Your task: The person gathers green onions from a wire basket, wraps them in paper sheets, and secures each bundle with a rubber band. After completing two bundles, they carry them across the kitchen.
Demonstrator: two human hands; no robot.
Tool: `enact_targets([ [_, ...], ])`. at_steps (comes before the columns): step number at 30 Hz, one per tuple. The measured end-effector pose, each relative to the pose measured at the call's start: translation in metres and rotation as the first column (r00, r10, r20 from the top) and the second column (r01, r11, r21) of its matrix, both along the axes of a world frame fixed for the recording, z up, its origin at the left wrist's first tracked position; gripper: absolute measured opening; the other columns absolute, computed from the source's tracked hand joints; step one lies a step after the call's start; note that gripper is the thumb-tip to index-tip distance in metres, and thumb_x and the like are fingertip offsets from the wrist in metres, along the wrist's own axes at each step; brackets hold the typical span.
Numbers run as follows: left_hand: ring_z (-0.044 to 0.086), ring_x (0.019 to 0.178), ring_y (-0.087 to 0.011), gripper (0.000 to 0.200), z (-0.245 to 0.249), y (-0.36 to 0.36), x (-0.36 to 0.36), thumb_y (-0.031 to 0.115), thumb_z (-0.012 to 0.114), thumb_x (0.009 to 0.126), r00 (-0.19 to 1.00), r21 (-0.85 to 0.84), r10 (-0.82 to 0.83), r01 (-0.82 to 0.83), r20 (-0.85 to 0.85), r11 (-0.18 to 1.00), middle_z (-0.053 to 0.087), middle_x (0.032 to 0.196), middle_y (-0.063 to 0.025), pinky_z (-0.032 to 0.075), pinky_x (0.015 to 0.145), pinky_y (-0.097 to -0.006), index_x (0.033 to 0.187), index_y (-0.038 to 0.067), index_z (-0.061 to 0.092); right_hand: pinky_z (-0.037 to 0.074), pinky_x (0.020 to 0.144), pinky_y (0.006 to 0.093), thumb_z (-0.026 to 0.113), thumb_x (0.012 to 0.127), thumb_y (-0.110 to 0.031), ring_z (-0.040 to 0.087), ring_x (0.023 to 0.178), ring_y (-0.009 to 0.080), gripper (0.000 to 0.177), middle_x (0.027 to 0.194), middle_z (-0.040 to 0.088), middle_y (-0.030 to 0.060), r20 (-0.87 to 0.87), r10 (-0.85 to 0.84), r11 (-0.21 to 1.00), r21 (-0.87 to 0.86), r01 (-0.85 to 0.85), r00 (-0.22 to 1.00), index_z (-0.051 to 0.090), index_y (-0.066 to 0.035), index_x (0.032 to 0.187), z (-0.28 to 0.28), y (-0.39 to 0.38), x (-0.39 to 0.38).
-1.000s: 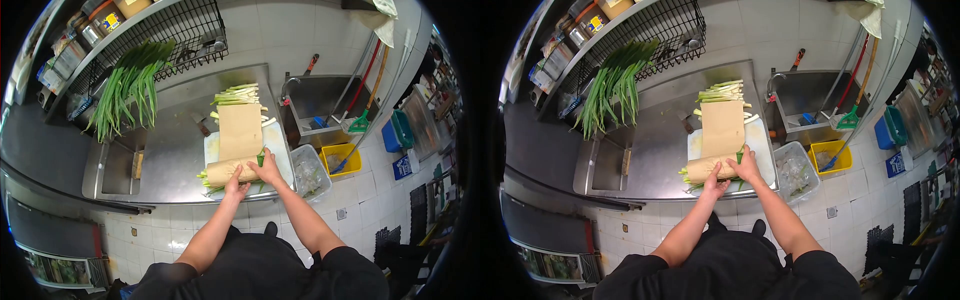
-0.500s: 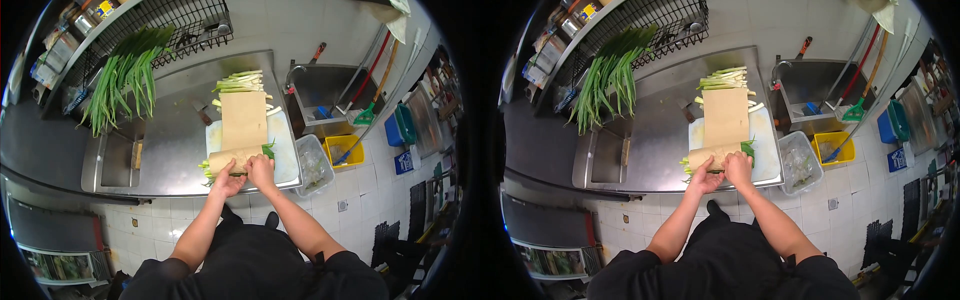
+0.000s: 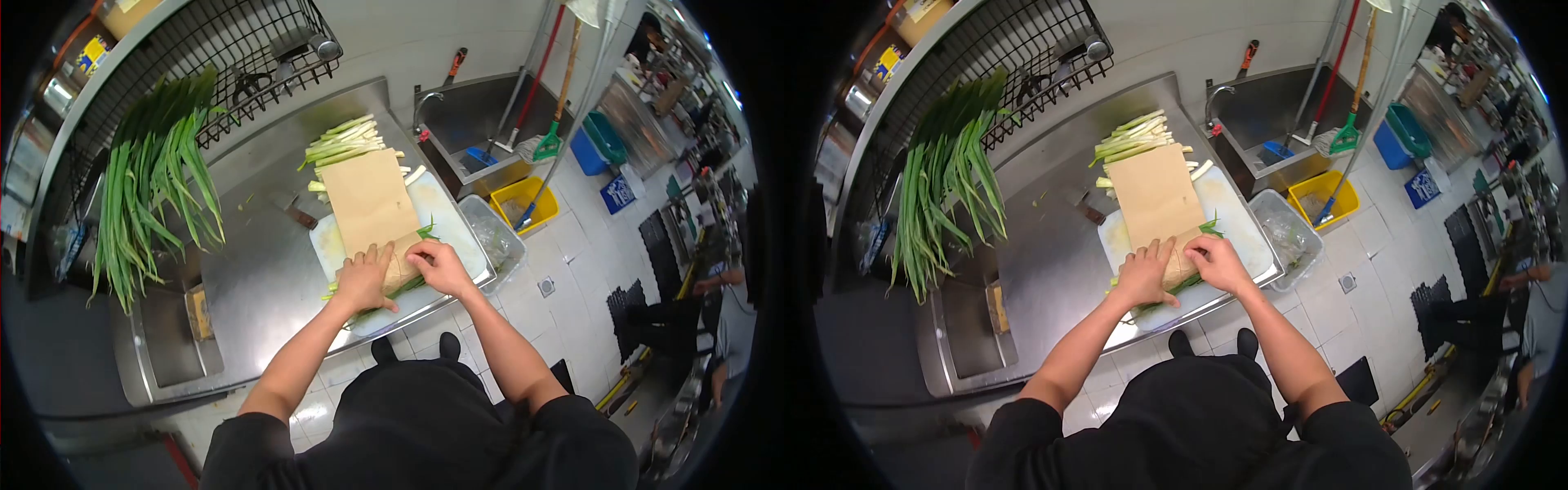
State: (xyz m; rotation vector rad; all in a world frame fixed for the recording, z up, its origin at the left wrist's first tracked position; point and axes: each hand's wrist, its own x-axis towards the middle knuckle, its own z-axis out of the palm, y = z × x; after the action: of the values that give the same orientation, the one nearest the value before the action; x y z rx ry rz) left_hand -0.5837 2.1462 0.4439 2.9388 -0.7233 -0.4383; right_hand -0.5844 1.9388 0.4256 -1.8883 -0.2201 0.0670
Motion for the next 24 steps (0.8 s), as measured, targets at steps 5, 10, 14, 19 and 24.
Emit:
enact_targets([
  [5,0.058,0.119,-0.0426,0.127,-0.009,0.011,0.032,0.044,0.093,0.053,0.985,-0.102,0.027,-0.045,-0.169,0.994,0.054,0.135,-0.0270,0.048,0.100,-0.0477,0.154,0.006,0.028,0.051,0.066,0.0321,0.067,0.092,-0.012,0.063,0.072,0.0190,0.012,0.085,0.068,0.0096,0.156,-0.281,0.960,0.029,0.280,0.947,0.070,0.000,0.091,0.004,0.004,-0.046],
  [10,0.062,0.117,-0.0339,0.110,-0.035,0.035,0.093,0.038,0.093,0.054,0.901,-0.471,-0.157,-0.059,-0.405,0.880,0.063,0.128,-0.0242,0.048,0.102,-0.0386,0.144,0.000,0.043,0.051,0.062,0.0303,0.068,0.094,-0.014,0.062,0.065,0.0161,0.019,0.081,0.069,0.0089,-0.204,-0.405,0.911,-0.004,0.413,0.891,0.066,0.003,0.102,-0.053,0.025,-0.074],
  [14,0.063,0.116,-0.0293,0.106,-0.038,0.043,0.115,0.036,0.093,0.058,0.799,-0.505,-0.215,-0.125,-0.562,0.854,0.063,0.128,-0.0205,0.049,0.101,-0.0362,0.144,-0.001,0.043,0.055,0.070,0.0327,0.069,0.093,-0.013,0.068,0.079,0.0183,0.023,0.090,0.070,0.0104,-0.180,-0.450,0.891,-0.031,0.452,0.875,0.063,0.000,0.110,-0.060,0.050,-0.063],
  [19,0.062,0.115,-0.0215,0.089,-0.048,0.065,0.113,0.033,0.086,0.076,0.336,-0.420,-0.270,-0.544,-0.902,0.727,0.061,0.131,-0.0148,0.053,0.097,-0.0363,0.148,0.002,0.042,0.054,0.071,0.0305,0.071,0.092,-0.010,0.067,0.086,0.0174,0.021,0.098,0.068,0.0099,0.036,-0.444,0.881,0.199,0.429,0.895,0.064,0.000,0.109,-0.056,0.075,-0.051],
  [24,0.064,0.113,-0.0206,0.087,-0.037,0.070,0.071,0.039,0.084,0.079,0.395,-0.472,-0.272,-0.610,-0.878,0.637,0.062,0.129,-0.0163,0.053,0.095,-0.0359,0.145,-0.001,0.043,0.053,0.071,0.0308,0.071,0.091,-0.008,0.065,0.081,0.0166,0.013,0.091,0.067,0.0090,0.012,-0.440,0.895,0.087,0.437,0.898,0.067,0.001,0.100,-0.043,0.077,-0.051],
])
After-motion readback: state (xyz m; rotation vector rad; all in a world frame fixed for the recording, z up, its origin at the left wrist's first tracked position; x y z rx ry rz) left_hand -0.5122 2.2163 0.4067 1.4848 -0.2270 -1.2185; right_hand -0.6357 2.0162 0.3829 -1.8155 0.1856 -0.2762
